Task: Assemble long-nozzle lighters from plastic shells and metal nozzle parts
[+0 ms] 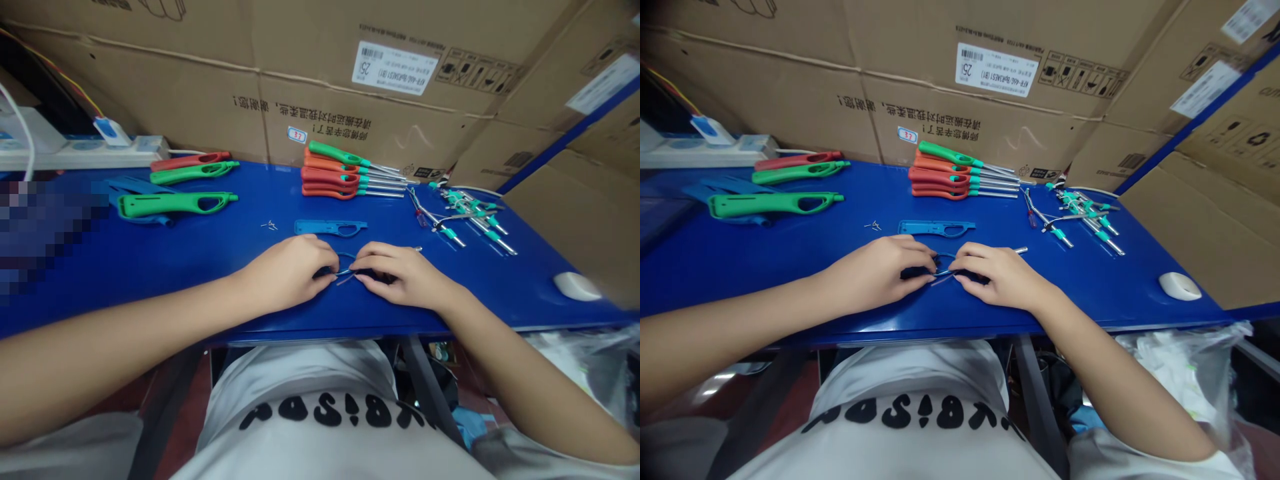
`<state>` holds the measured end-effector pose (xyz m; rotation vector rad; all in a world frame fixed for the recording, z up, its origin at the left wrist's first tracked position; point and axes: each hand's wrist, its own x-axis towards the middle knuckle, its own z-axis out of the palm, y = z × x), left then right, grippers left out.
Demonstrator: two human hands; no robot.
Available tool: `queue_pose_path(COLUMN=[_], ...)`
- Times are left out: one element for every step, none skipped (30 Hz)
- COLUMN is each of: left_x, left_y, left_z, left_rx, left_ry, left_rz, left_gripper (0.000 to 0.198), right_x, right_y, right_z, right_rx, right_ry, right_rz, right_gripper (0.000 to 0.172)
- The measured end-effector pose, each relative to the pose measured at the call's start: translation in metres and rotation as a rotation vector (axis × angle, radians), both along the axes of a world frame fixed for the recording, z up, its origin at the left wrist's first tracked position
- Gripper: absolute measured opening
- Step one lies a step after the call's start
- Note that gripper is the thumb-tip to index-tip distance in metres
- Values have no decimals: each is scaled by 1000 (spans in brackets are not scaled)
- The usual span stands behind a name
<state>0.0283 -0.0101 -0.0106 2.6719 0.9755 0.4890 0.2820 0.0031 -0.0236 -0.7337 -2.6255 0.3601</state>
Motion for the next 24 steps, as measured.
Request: queue_pose_path(left_x=[0,0,0,1,1,1,1,1,1,1,2,2,2,2,3,3,3,3,4,4,4,4,4,4], left_y=[0,0,0,-1,-1,-1,-1,-2,-2,-2,-3,-3,-3,-4,-4,-5,-5,-6,-6,-7,-8,-9,-9,-10], left_z=[0,0,0,0,0,0,-1,-2,-3,-3,-4,-4,-5,-5,-4,-4,-4,-4,-4,-4,-5,-6,-7,-8], left_rx=[0,-2,-3,-5,-6,-7,-7,-4,1,6,10,13,16,18,19,19,17,14,10,10,14,22,30,37], left_ry=[0,1,1,2,1,0,-2,-3,-4,-6,-8,-8,-7,-5,-2,1,3,5,7,7,4,-1,-7,-15], left_rz=[2,5,7,10,14,18,23,29,34,39,44,46,49,51,52,53,55,58,62,66,72,79,85,90], left_gripper=[11,11,11,11,11,11,11,11,12,12,12,12,12,12,12,13,13,13,13,13,13,14,15,15], right_x=[0,0,1,1,1,1,1,0,0,0,0,0,0,0,0,0,0,0,0,0,0,0,0,1], right_y=[0,-1,-1,-1,-2,-2,-3,-3,-4,-4,-5,-5,-6,-6,-7,-7,-8,-8,-8,-9,-9,-9,-9,-10], right_z=[0,0,-1,-1,-1,-2,-2,-2,-2,-2,-2,-2,-2,-2,-2,-2,-2,-3,-3,-4,-4,-4,-4,-5], right_rx=[-16,-36,-54,-66,-73,-74,-74,-72,-68,-60,-44,-22,4,30,50,60,59,50,37,23,11,0,-7,-16], right_ry=[16,36,55,70,80,85,83,77,69,57,42,26,11,1,-3,0,11,26,42,56,66,72,77,81], right_rz=[1,6,12,18,22,23,19,14,7,1,-2,-5,-7,-6,-5,-4,-4,-6,-10,-15,-19,-23,-27,-31], right_gripper=[19,20,20,21,22,23,23,24,24,24,24,23,23,23,23,22,23,23,23,23,23,23,24,24])
